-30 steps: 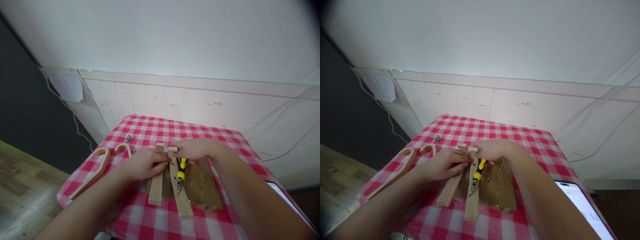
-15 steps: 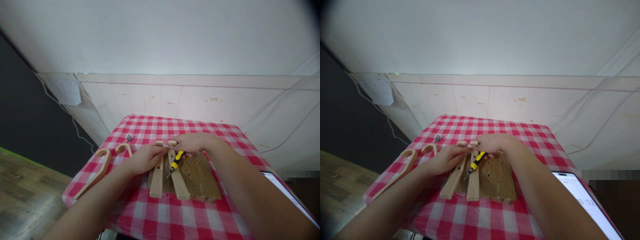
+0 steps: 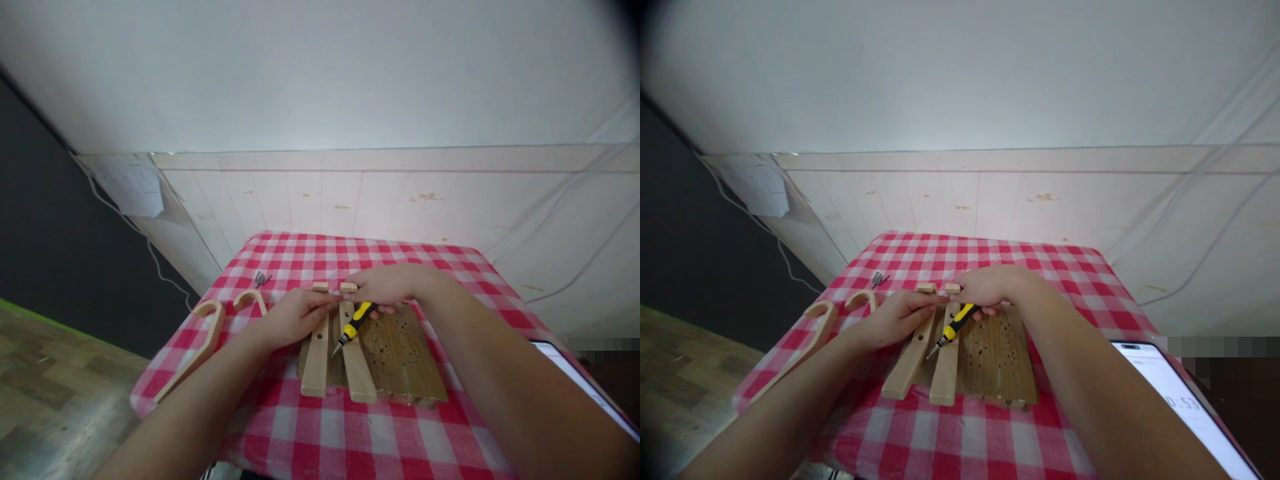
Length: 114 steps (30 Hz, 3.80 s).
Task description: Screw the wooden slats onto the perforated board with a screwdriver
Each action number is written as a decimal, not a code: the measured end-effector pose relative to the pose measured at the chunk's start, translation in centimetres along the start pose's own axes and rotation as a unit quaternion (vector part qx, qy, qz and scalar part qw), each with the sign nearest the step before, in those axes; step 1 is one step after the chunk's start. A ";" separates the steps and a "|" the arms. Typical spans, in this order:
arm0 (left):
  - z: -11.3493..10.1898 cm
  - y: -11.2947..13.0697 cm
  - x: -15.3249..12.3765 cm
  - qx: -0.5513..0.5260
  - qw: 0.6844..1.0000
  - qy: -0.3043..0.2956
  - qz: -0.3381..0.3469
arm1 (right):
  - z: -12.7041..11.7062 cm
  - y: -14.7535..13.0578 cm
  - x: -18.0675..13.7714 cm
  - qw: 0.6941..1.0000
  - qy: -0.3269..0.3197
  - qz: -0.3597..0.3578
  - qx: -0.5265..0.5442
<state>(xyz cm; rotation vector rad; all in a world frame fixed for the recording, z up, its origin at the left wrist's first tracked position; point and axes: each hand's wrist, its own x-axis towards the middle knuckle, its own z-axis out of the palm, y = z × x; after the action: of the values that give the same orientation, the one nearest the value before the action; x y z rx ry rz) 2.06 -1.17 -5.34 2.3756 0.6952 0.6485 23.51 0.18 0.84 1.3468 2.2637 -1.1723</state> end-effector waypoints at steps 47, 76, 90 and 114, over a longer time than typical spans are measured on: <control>-3.3 3.0 -1.0 -0.069 0.981 0.171 -0.063 | -2.6 -2.5 -11.3 0.897 0.440 -0.041 -0.014; 1.0 3.9 0.8 0.063 0.993 0.067 -0.075 | -1.1 -5.3 -7.1 0.924 0.343 -0.110 -0.130; 1.4 3.4 0.7 0.073 0.992 0.069 -0.078 | -0.7 -5.5 -7.4 0.923 0.343 -0.103 -0.140; 1.5 3.4 0.7 0.048 0.992 0.071 -0.087 | -0.5 -5.6 -7.1 0.919 0.341 -0.094 -0.174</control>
<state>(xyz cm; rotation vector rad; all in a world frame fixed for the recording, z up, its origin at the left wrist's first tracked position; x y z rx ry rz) 4.55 -3.70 -4.06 2.3387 1.0043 0.7270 22.79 -5.20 8.14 1.5756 2.9418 -0.3007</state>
